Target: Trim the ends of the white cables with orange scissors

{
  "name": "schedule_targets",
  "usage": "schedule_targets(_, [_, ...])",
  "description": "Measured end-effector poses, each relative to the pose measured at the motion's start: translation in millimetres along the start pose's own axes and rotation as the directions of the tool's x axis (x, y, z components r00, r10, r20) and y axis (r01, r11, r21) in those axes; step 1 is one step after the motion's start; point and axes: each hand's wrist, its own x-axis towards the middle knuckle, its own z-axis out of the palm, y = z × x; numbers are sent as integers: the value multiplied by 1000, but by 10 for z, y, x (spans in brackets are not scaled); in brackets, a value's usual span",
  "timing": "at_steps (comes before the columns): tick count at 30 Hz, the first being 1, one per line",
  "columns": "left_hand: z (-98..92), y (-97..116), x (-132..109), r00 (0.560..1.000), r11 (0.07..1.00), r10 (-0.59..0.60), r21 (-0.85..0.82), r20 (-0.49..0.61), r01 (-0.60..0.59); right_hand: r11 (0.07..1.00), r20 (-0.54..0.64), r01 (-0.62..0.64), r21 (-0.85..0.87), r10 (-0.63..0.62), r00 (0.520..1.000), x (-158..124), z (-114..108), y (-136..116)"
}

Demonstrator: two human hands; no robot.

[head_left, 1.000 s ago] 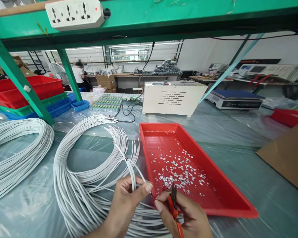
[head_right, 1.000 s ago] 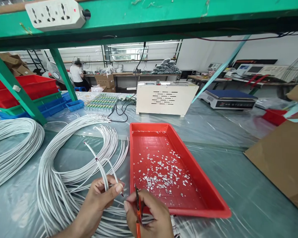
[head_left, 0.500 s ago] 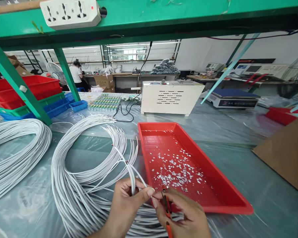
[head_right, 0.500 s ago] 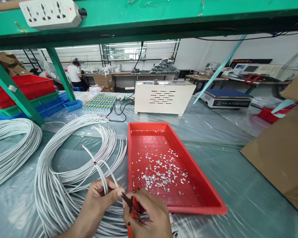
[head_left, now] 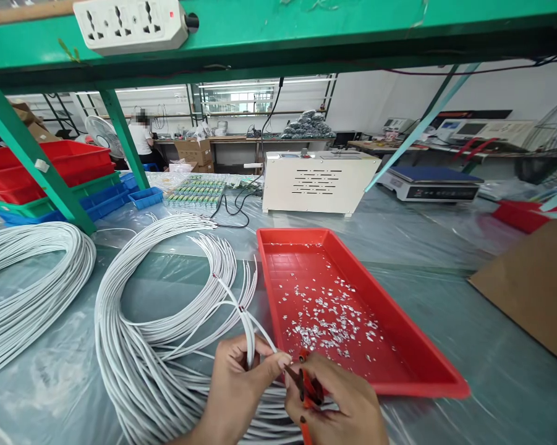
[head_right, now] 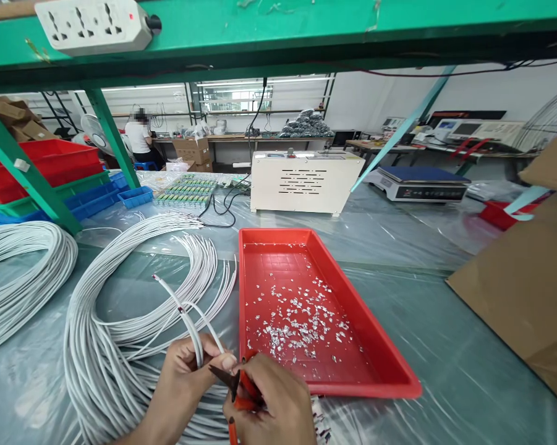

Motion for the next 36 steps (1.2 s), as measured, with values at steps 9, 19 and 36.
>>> schedule_targets(9, [-5, 59, -16, 999, 999, 5, 38, 39, -7, 985, -65, -165, 45, 167, 984, 8, -57, 66])
schedule_targets(19, [-16, 133, 11, 993, 993, -117, -11, 11, 117, 866, -147, -312, -390, 276, 950, 197, -423, 521])
schedule_targets(36, [39, 110, 15, 971, 983, -167, -42, 168, 177, 843, 14, 525, -115, -527, 850, 101, -220, 135])
